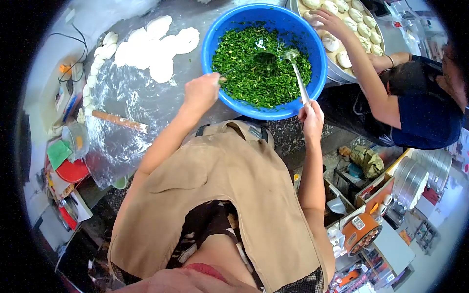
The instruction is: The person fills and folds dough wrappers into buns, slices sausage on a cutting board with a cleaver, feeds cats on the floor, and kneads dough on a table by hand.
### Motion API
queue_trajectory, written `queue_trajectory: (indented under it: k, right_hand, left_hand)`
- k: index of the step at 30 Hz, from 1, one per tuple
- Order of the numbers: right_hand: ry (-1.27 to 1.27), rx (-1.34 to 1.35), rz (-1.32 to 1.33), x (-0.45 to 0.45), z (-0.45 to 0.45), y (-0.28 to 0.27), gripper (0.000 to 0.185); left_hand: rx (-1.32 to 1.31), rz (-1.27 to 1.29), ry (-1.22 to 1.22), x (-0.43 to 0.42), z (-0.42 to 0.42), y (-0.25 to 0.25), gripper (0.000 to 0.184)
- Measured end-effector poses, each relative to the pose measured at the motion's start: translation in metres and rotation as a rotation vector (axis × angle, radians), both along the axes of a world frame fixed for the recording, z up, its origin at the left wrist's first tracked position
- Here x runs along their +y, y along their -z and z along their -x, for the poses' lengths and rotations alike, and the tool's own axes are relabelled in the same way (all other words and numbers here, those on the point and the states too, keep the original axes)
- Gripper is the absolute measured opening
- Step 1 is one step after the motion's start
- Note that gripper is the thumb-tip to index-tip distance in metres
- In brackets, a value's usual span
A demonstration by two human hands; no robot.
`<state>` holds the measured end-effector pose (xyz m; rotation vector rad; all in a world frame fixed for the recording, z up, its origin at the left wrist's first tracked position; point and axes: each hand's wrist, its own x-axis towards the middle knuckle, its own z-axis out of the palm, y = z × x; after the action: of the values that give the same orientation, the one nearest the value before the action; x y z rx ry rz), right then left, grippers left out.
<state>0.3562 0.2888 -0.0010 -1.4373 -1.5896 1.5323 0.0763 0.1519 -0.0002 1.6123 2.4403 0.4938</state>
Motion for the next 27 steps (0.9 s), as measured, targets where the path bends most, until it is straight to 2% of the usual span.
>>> queue_trajectory:
  k: [3, 5, 7, 8, 10, 14, 16, 17, 18, 19, 20, 21, 22, 23, 24, 26, 27]
  right_hand:
    - [0.018, -0.034, -0.173, -0.032, 0.002, -0.003, 0.021]
    - [-0.018, -0.233, -0.312, -0.040, 0.001, 0.010, 0.021]
    - [-0.099, -0.451, -0.465, -0.048, 0.005, 0.011, 0.019]
    - [-0.139, -0.526, -0.534, -0.048, -0.001, 0.023, 0.018]
    - [-0.142, -0.547, -0.550, -0.053, 0.007, 0.013, 0.018]
    - [-0.110, -0.664, -0.499, -0.055, 0.013, 0.007, 0.019]
    - [-0.204, -0.987, -0.537, -0.046, 0.017, 0.007, 0.020]
    - [-0.242, -0.982, -0.665, -0.037, 0.011, 0.018, 0.024]
    - [-0.174, -1.041, -0.996, -0.046, 0.027, -0.004, 0.034]
    - [-0.115, -0.958, -1.117, -0.050, 0.044, -0.018, 0.034]
    - [-0.113, -0.721, -0.985, -0.053, 0.063, -0.022, 0.035]
    - [-0.099, -0.465, -0.745, -0.059, 0.083, -0.026, 0.036]
    - [-0.116, -0.233, -0.360, -0.063, 0.104, -0.018, 0.038]
    - [-0.145, 0.130, 0.050, -0.056, 0.118, 0.012, 0.037]
    - [-0.039, 0.285, 0.421, -0.061, 0.137, -0.003, 0.033]
    - [-0.121, 0.278, 0.299, -0.055, 0.145, 0.008, 0.029]
    - [-0.138, 0.249, 0.228, -0.050, 0.140, 0.012, 0.027]
  left_hand:
    - [-0.047, -0.112, -0.027, -0.027, 0.005, 0.000, 0.008]
    - [-0.098, -0.187, -0.030, -0.037, 0.011, 0.008, 0.011]
    - [0.030, 0.056, -0.034, -0.041, 0.015, 0.015, 0.012]
    - [0.034, 0.048, -0.036, -0.043, 0.015, 0.016, 0.012]
    - [-0.025, -0.075, -0.004, -0.045, 0.017, 0.007, 0.010]
    - [0.008, -0.048, -0.026, -0.046, 0.021, 0.018, 0.012]
    - [-0.107, -0.022, -0.065, -0.039, 0.019, 0.018, 0.014]
    - [-0.220, -0.088, -0.064, -0.038, 0.017, 0.023, 0.015]
    - [-0.332, -0.157, -0.063, -0.035, 0.016, 0.027, 0.017]
    - [-0.568, -0.190, -0.086, -0.031, 0.011, 0.017, 0.022]
    - [-0.800, -0.175, -0.154, -0.025, 0.005, 0.022, 0.024]
    - [-0.963, -0.123, -0.227, -0.019, -0.003, 0.018, 0.024]
    - [-1.128, -0.061, -0.300, -0.017, -0.015, 0.013, 0.023]
    - [-1.261, -0.045, -0.300, -0.016, -0.028, 0.011, 0.023]
    - [-1.392, -0.029, -0.300, -0.016, -0.038, 0.009, 0.024]
    - [-1.391, 0.005, -0.054, -0.019, -0.041, 0.007, 0.024]
    - [-1.238, -0.004, 0.008, -0.020, -0.032, 0.017, 0.022]
